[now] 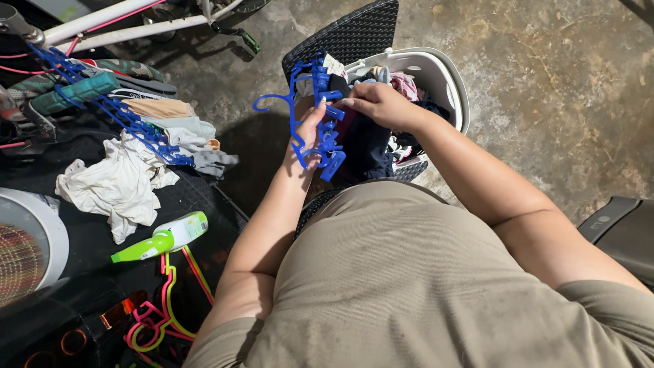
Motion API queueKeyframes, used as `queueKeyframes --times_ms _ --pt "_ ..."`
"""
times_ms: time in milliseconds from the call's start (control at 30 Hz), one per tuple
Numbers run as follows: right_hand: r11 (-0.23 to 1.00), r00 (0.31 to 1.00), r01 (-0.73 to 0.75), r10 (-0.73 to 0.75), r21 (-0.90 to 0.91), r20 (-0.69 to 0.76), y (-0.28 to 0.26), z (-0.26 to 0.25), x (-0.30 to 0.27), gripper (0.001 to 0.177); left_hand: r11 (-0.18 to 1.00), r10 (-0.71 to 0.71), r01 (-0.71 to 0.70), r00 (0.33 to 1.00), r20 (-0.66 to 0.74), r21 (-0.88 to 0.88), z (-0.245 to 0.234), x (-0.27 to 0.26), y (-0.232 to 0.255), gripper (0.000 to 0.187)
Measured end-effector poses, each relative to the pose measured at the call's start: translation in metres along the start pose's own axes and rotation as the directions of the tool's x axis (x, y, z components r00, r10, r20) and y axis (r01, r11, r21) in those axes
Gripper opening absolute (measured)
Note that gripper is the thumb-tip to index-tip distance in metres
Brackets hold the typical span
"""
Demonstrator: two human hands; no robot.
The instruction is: The person hangs various small clothing items, including socks and underwear, onto a blue multi-clip hanger. They pick up each item from a white laundry basket and secure it to the hanger's clips.
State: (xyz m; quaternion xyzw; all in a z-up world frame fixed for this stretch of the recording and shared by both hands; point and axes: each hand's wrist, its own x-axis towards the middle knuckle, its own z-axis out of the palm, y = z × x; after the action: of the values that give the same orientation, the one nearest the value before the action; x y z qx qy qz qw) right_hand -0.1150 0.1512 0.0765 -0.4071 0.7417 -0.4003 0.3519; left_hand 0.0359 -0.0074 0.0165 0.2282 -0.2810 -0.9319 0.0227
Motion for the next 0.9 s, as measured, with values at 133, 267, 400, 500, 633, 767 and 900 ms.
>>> queueKeyframes --times_ms 133,267,400,500,633,767,900 --pt "0.999 0.999 -0.019 0.02 0.045 -0.029 0.008 0.011 0.009 0.028 0.998 -0.019 0.019 1.0 -0.003 0.054 0.006 -0.005 0.001 0.028" --pt "0.989 0.978 0.123 -0.135 -0.087 -0.158 0.038 -0.014 0.01 0.03 0.988 -0.014 0.011 1.0 0.013 0.155 -0.004 -0.009 0.01 0.033" --pt "0.845 0.924 -0.36 0.262 -0.397 -0.279 0.119 -0.065 -0.013 0.039 0.995 -0.01 0.012 1.0 -0.024 0.102 -0.028 -0.01 0.024 0.036" --pt "0.673 0.931 -0.232 0.364 -0.702 0.041 0.192 -0.056 -0.052 0.056 0.996 -0.042 0.04 0.999 0.02 0.079 -0.046 -0.015 0.028 0.04" --pt "0.67 0.987 0.022 -0.134 -0.742 -0.091 0.243 -0.024 -0.098 0.047 0.978 -0.121 0.131 0.99 -0.065 0.162 -0.068 -0.015 0.014 0.055" --pt "0.89 0.88 -0.238 0.367 0.388 -0.301 0.213 -0.061 -0.091 0.037 0.842 -0.131 0.119 0.991 -0.014 0.526 -0.095 -0.002 -0.009 0.076" --pt "0.526 0.931 -0.006 0.313 0.851 -0.187 0.138 -0.1 -0.093 0.036 0.761 -0.072 -0.088 0.973 0.218 0.643 -0.123 0.004 -0.02 0.095"
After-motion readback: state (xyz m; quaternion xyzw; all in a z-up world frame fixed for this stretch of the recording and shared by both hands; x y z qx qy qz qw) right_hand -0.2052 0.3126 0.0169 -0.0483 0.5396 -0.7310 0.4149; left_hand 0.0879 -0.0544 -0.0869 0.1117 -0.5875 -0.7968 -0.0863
